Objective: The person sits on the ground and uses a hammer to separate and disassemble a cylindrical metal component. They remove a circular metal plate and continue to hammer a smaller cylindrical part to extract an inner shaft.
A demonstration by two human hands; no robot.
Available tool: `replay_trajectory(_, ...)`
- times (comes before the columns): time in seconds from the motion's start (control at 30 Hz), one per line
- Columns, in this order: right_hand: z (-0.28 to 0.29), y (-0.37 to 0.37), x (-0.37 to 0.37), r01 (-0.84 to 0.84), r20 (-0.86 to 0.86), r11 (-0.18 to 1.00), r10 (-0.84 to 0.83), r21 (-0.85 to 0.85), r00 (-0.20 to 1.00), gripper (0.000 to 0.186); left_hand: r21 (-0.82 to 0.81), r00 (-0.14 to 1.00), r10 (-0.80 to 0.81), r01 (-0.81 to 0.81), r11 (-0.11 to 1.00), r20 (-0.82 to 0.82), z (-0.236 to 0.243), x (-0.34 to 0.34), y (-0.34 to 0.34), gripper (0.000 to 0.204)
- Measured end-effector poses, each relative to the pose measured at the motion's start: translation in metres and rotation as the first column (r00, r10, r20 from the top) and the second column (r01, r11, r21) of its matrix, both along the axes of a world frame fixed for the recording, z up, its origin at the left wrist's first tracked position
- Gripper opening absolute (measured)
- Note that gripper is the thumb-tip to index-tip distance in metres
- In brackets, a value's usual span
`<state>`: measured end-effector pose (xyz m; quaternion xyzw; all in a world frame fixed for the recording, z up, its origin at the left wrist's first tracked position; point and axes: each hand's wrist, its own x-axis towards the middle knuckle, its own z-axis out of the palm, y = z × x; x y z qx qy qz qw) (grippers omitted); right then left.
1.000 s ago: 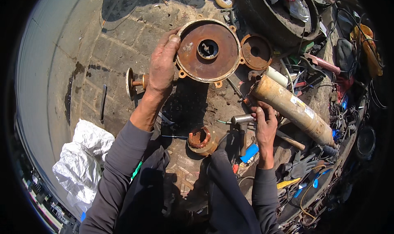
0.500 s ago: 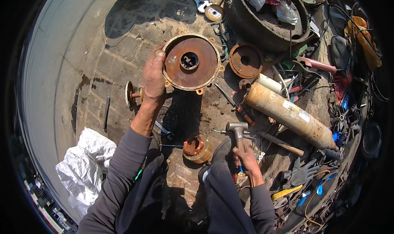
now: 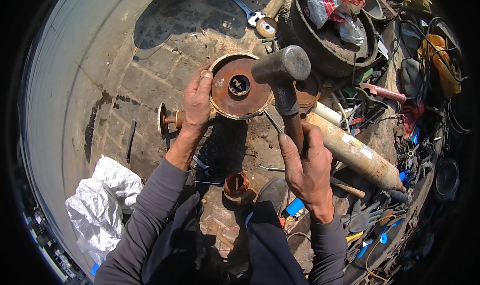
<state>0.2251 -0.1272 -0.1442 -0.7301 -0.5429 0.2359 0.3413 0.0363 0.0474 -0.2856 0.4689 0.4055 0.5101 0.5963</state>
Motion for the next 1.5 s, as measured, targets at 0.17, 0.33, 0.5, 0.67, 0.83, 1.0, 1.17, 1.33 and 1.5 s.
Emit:
replay_trajectory(0.17,-0.021,-0.01,-0.01,0.083,-0.041,0.996,-0.081,0.04,0.996,0.028,0.028,1.0,0.005,-0.005,1.0,0.0,-0.004,0.0,0.001,0.035)
replay_trajectory(0.33,-0.033,-0.03,-0.011,0.186,-0.232,0.98,-0.197,-0.067,0.953,0.028,-0.106,0.993,-0.111,0.107,0.989,-0.036,0.013,-0.008,0.002,0.039)
replay_trajectory(0.5,-0.056,-0.078,-0.018,0.281,-0.299,0.93,-0.345,-0.239,0.889,0.029,-0.091,0.981,-0.171,0.162,0.983,-0.096,0.03,-0.008,0.002,0.042)
replay_trajectory(0.67,-0.111,-0.124,-0.02,0.279,-0.297,0.868,-0.417,-0.41,0.859,0.032,-0.067,0.98,-0.176,0.17,0.983,-0.094,0.033,-0.003,-0.001,0.042)
replay_trajectory(0.83,-0.167,-0.15,-0.007,0.079,-0.478,0.678,-0.591,-0.731,0.649,0.028,-0.097,0.989,-0.15,0.148,0.984,-0.011,0.028,-0.001,-0.003,0.043)
replay_trajectory(1.0,-0.178,-0.152,0.007,0.116,-0.073,0.744,-0.216,-0.658,0.974,0.025,-0.033,0.985,-0.156,0.154,0.987,-0.072,0.023,-0.001,-0.001,0.043)
replay_trajectory(1.17,-0.1,-0.062,0.017,0.173,0.101,0.979,-0.163,-0.106,0.981,0.022,-0.04,0.987,-0.143,0.14,0.989,-0.068,0.024,-0.001,-0.002,0.044)
replay_trajectory(1.33,-0.033,0.077,0.0,-0.149,0.193,0.958,0.102,0.245,0.976,0.021,-0.041,0.985,-0.169,0.167,0.985,-0.03,0.026,-0.002,-0.001,0.044)
replay_trajectory(1.5,-0.035,0.131,-0.02,-0.275,0.422,0.955,0.204,0.115,0.883,0.023,0.008,0.981,-0.164,0.166,0.986,-0.104,0.024,-0.002,0.001,0.044)
